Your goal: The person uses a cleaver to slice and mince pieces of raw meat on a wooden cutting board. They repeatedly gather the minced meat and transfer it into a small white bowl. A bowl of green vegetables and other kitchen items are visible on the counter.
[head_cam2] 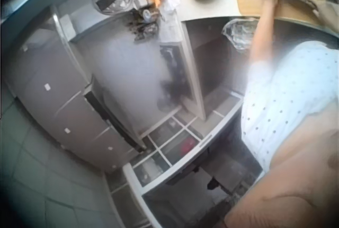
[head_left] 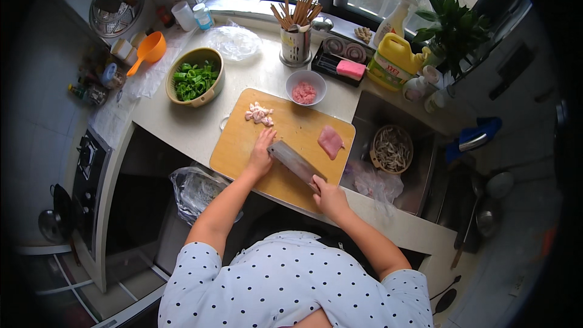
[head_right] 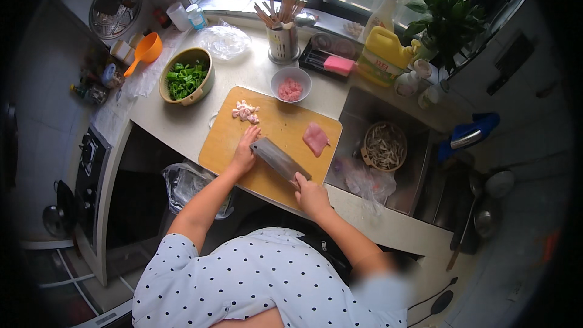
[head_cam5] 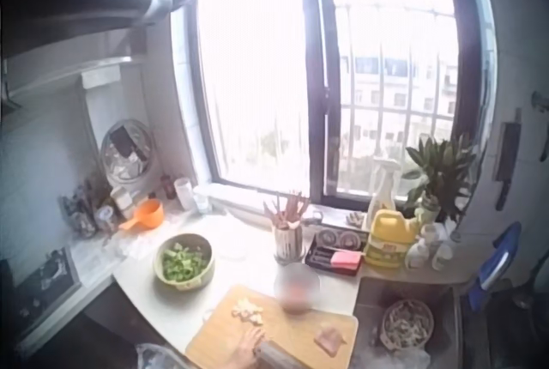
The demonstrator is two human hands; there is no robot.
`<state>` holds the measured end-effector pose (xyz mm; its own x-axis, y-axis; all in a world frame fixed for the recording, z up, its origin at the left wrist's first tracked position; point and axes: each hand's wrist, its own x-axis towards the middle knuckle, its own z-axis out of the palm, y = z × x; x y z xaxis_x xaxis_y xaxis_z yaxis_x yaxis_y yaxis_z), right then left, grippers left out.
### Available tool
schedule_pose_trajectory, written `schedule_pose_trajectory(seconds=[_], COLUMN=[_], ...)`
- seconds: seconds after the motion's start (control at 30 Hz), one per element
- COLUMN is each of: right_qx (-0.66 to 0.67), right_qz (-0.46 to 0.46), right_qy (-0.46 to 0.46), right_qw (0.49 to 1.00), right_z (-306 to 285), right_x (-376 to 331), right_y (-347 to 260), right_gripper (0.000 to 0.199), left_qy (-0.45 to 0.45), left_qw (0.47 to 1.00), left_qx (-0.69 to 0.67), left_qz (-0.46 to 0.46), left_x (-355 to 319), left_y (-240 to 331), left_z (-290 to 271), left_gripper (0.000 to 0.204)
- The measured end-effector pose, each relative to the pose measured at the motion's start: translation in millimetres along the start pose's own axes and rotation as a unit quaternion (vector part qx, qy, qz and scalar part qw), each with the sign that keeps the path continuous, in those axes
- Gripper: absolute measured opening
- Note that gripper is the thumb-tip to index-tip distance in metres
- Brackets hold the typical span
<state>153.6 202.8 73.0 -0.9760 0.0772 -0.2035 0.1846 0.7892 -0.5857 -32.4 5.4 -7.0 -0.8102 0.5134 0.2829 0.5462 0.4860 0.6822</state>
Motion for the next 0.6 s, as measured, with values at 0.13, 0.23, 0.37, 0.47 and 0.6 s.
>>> schedule_pose_trajectory(seconds=[0.13,0.23,0.37,0.47,0.6], right_qx=[0.042,0.143,0.459,0.558,0.604], right_qz=[-0.022,0.048,0.191,0.222,0.239], right_qy=[0.011,0.020,-0.047,-0.060,-0.079], right_qw=[0.999,0.988,0.866,0.797,0.756], right_z=[-6,-12,-19,-5,18], right_x=[-20,-22,-25,-45,-62], right_y=[12,24,37,55,62], right_gripper=[0.047,0.028,0.016,0.016,0.017], left_qy=[-0.031,-0.065,-0.078,0.028,0.098], left_qw=[0.999,0.994,0.988,0.989,0.988], left_qx=[-0.022,-0.036,-0.107,-0.148,-0.113], left_qz=[0.036,0.076,0.084,0.005,-0.048], left_x=[3,4,-24,-37,-44], left_y=[-8,12,31,41,47], left_z=[5,10,22,20,29], left_gripper=[0.046,0.043,0.038,0.034,0.031])
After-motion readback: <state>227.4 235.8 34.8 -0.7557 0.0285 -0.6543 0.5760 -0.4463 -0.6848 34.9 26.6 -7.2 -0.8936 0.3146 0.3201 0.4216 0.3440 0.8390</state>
